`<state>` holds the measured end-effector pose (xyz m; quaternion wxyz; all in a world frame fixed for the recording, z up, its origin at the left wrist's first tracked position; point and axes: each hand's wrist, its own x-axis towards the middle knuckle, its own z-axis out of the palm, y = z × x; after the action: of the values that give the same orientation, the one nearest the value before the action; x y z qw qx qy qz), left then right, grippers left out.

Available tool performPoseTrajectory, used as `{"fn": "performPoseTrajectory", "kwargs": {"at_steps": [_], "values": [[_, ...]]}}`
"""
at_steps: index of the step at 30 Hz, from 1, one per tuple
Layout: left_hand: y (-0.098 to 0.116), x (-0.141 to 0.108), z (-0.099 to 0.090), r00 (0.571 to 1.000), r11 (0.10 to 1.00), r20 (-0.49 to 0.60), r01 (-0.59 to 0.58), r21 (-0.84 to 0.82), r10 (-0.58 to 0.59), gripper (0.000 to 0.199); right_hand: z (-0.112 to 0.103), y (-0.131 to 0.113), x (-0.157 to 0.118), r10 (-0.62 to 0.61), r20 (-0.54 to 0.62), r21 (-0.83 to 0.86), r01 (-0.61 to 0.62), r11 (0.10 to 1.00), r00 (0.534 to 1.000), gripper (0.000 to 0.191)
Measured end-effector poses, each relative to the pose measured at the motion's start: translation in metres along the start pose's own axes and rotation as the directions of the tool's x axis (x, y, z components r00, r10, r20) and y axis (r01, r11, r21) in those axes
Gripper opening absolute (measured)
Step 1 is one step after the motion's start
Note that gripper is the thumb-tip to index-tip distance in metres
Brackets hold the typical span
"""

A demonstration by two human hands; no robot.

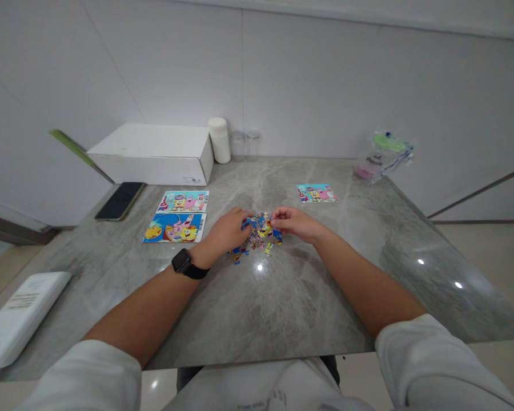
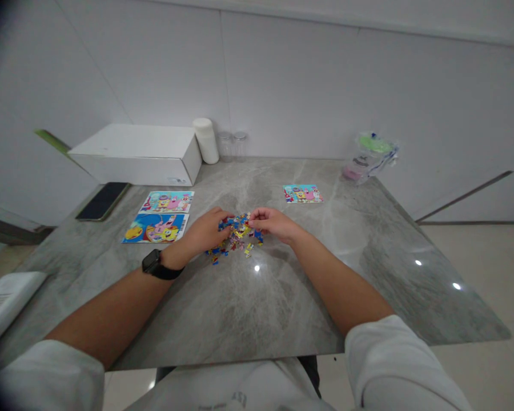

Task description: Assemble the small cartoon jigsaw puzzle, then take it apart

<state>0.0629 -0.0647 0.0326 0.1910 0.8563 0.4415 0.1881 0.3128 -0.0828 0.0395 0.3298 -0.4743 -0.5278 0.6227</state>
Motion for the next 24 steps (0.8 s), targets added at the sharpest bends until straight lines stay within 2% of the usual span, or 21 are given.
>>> {"fn": "performPoseTrajectory", "kwargs": {"at_steps": [3,6,10,12,15,18,24], "values": [[0.002,-0.001,-0.004,0.999,1.000,-0.040,-0.004,-0.002,0.004,0.033,0.001,0.000,0.000,0.000,-0.002,-0.001,0.000,1.000,1.000,0.047],[0.009,0.000,-0.007,0.998,0.992,-0.050,0.022,-0.124,-0.029,0.030,0.001,0.000,0.000,-0.001,-0.005,0.008,0.001,1.000,1.000,0.048],[0.019,0.000,-0.005,0.996,0.911,0.070,0.076,-0.405,-0.052,0.042,0.005,0.002,0.001,-0.028,-0.006,0.010,0.028,1.000,1.000,0.049],[0.021,0.000,0.000,0.993,0.870,0.098,0.109,-0.481,-0.071,0.040,0.008,0.003,0.001,-0.061,-0.010,-0.014,0.060,0.998,0.998,0.047],[0.018,0.001,0.005,0.988,0.823,0.118,0.151,-0.548,-0.102,0.037,0.014,0.003,-0.001,-0.176,-0.047,-0.093,0.172,0.981,0.983,0.041],[0.014,0.001,0.005,0.986,0.814,0.126,0.159,-0.559,-0.106,0.036,0.017,0.003,-0.001,-0.273,-0.095,-0.168,0.255,0.952,0.957,0.035],[0.017,0.000,0.000,0.992,0.898,0.042,0.123,-0.424,-0.116,0.031,0.022,0.010,0.003,-0.246,-0.161,-0.130,0.226,0.965,0.956,0.037]]}}
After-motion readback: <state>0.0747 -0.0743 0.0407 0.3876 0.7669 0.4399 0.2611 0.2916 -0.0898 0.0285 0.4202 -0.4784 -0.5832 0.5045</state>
